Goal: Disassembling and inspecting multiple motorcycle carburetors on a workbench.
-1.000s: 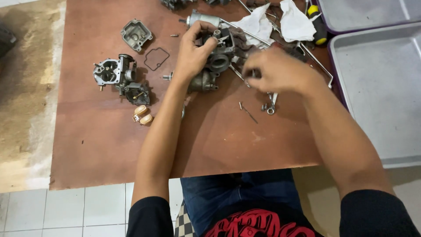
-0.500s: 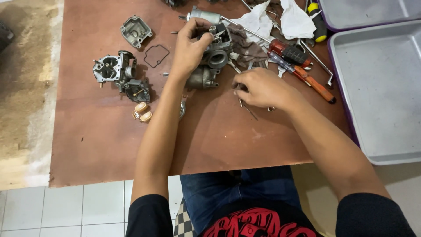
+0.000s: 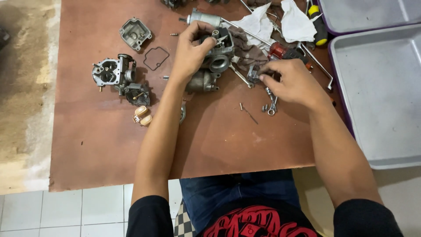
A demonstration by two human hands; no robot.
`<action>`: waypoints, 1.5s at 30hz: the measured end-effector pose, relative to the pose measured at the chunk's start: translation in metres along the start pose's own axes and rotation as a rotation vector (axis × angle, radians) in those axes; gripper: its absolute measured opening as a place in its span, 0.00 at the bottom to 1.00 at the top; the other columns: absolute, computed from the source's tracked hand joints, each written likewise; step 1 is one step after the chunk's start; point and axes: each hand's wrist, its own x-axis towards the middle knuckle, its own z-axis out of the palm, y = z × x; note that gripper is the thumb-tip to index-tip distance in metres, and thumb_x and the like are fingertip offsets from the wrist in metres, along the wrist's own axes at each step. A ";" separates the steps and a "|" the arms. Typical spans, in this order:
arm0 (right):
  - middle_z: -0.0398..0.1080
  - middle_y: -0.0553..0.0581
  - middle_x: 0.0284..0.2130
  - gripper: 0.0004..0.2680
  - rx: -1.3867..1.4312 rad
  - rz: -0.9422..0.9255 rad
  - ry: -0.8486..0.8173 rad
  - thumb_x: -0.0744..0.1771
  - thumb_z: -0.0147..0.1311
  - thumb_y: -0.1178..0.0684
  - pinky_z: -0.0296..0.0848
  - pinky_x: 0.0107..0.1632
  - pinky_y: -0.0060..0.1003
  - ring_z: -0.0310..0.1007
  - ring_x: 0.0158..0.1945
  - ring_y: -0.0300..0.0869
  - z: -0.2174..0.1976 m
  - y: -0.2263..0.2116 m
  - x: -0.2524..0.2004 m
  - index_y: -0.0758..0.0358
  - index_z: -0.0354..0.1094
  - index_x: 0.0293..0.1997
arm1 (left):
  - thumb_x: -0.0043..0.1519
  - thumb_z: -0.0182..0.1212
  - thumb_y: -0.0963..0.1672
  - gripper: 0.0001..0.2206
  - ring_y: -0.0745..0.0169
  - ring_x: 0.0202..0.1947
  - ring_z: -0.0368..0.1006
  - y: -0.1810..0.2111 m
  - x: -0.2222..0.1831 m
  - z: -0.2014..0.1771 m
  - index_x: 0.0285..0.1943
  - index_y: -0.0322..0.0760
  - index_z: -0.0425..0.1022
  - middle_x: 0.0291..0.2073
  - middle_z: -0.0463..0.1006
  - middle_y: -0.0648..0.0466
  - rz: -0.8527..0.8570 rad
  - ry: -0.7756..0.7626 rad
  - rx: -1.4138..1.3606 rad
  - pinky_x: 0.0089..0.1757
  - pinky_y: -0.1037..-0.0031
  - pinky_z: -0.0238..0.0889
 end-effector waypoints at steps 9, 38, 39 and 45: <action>0.79 0.62 0.35 0.07 0.058 -0.057 0.049 0.64 0.57 0.64 0.67 0.30 0.35 0.70 0.24 0.46 0.003 0.007 -0.003 0.72 0.77 0.44 | 0.55 0.59 0.38 0.10 0.70 0.31 0.67 0.000 0.000 0.000 0.45 0.34 0.73 0.34 0.75 0.56 0.050 -0.025 0.027 0.36 0.81 0.64; 0.78 0.66 0.37 0.08 -0.010 -0.213 0.112 0.64 0.60 0.66 0.71 0.34 0.35 0.74 0.31 0.47 0.022 -0.026 0.012 0.76 0.75 0.46 | 0.56 0.60 0.36 0.09 0.70 0.34 0.68 0.005 0.013 -0.023 0.44 0.32 0.73 0.37 0.76 0.56 -0.153 -0.124 -0.031 0.40 0.82 0.64; 0.79 0.66 0.36 0.08 -0.090 -0.308 0.071 0.65 0.60 0.63 0.72 0.30 0.33 0.75 0.31 0.46 0.031 -0.025 0.013 0.73 0.75 0.47 | 0.55 0.60 0.37 0.08 0.68 0.38 0.68 0.004 0.014 -0.024 0.44 0.31 0.72 0.38 0.76 0.55 -0.101 -0.145 -0.005 0.44 0.80 0.64; 0.75 0.58 0.28 0.25 -0.658 -0.368 -0.164 0.68 0.54 0.42 0.73 0.36 0.34 0.72 0.24 0.42 0.076 -0.049 0.026 0.65 0.59 0.73 | 0.54 0.61 0.38 0.08 0.66 0.39 0.70 0.008 0.016 -0.030 0.41 0.32 0.72 0.38 0.77 0.54 -0.079 -0.155 0.078 0.47 0.77 0.65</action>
